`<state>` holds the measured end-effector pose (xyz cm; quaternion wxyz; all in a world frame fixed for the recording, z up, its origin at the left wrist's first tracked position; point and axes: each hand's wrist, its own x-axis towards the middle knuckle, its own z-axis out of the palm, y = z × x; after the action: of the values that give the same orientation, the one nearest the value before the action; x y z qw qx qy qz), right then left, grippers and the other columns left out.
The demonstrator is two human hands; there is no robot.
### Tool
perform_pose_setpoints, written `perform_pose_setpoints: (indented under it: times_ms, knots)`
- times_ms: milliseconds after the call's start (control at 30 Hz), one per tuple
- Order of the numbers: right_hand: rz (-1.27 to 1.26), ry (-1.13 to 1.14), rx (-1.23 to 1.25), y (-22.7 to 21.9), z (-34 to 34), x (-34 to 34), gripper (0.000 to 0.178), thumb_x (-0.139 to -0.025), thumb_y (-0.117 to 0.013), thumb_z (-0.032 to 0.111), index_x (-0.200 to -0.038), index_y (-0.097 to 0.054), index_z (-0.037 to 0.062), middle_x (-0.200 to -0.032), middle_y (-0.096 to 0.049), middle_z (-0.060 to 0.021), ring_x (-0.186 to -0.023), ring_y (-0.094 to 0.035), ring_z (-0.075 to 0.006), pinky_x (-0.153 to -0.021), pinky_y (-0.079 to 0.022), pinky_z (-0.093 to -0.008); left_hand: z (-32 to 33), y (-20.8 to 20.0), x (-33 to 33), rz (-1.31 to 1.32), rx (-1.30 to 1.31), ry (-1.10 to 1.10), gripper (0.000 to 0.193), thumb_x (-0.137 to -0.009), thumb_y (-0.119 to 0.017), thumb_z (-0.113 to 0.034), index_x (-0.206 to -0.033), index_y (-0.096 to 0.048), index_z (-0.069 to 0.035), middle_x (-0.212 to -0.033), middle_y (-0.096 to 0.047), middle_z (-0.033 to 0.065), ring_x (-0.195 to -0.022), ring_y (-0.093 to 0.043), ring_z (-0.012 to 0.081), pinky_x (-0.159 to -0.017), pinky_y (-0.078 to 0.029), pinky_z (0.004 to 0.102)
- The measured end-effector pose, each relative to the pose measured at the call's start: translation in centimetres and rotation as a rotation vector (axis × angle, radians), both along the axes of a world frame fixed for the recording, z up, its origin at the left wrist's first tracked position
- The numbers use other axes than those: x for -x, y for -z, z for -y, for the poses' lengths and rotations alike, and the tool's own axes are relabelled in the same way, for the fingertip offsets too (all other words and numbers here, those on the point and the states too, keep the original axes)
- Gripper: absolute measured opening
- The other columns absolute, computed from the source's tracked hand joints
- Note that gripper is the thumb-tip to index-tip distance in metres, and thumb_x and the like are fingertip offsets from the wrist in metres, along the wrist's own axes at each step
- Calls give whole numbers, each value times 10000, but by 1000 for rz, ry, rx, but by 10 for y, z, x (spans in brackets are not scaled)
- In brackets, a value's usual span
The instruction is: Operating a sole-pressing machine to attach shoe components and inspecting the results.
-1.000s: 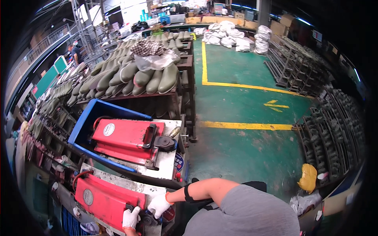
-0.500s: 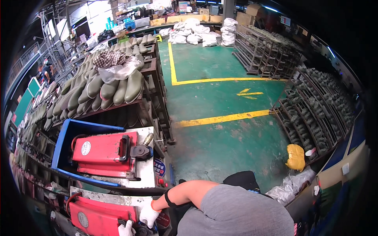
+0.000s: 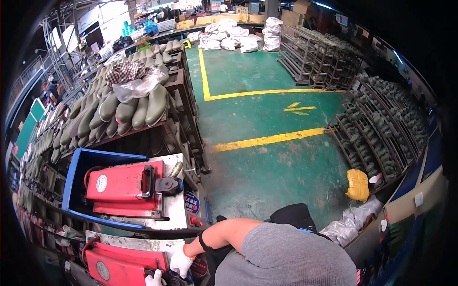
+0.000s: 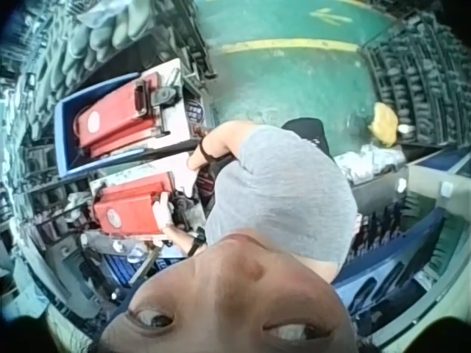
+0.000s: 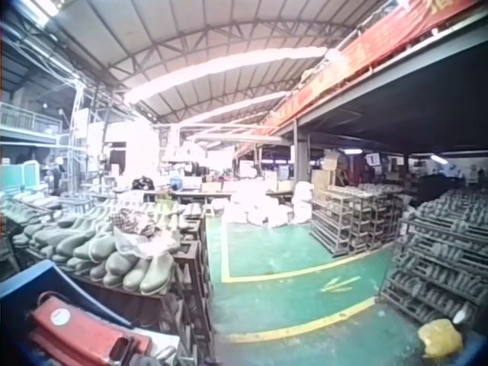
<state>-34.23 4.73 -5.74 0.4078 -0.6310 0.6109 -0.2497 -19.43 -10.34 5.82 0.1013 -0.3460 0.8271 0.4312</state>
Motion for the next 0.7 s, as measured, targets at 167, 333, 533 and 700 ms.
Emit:
perform_pose_setpoints:
  times_ms: [167,333,533,700]
  knots:
    - [-17,2,40,-2,-1,-2,500,-805,-786,501,-1031,-769,55,-985,-766,-189,-945,-722,-371,-834,-558,-460,1,2,-1,-29,-50,-17,440,-930,-706,-469,-724,-584,-100,-538,-497,20,-452,-421,162,-450,-309,371]
    - [-9,19,77,-1,-1,-2,504,-802,-788,508,-1022,-772,55,-975,-767,-187,-931,-724,-367,-825,-559,-459,-2,-3,1,-12,-55,-15,408,-930,-703,-464,-777,-592,-103,-538,-479,15,-454,-412,159,-449,-304,367]
    - [-14,5,-11,-4,-1,-2,573,-795,-819,524,-1119,-766,54,-1061,-762,-207,-1023,-711,-372,-887,-550,-464,-2,-3,0,-25,-30,-5,405,-935,-698,-462,-785,-595,-101,-550,-486,17,-461,-412,157,-449,-304,368]
    - [-32,20,52,-1,-2,-3,512,-803,-782,514,-1036,-774,58,-994,-770,-187,-946,-725,-372,-836,-560,-461,1,3,-1,-19,-48,-21,401,-946,-696,-454,-790,-597,-99,-553,-495,13,-465,-423,155,-452,-311,364]
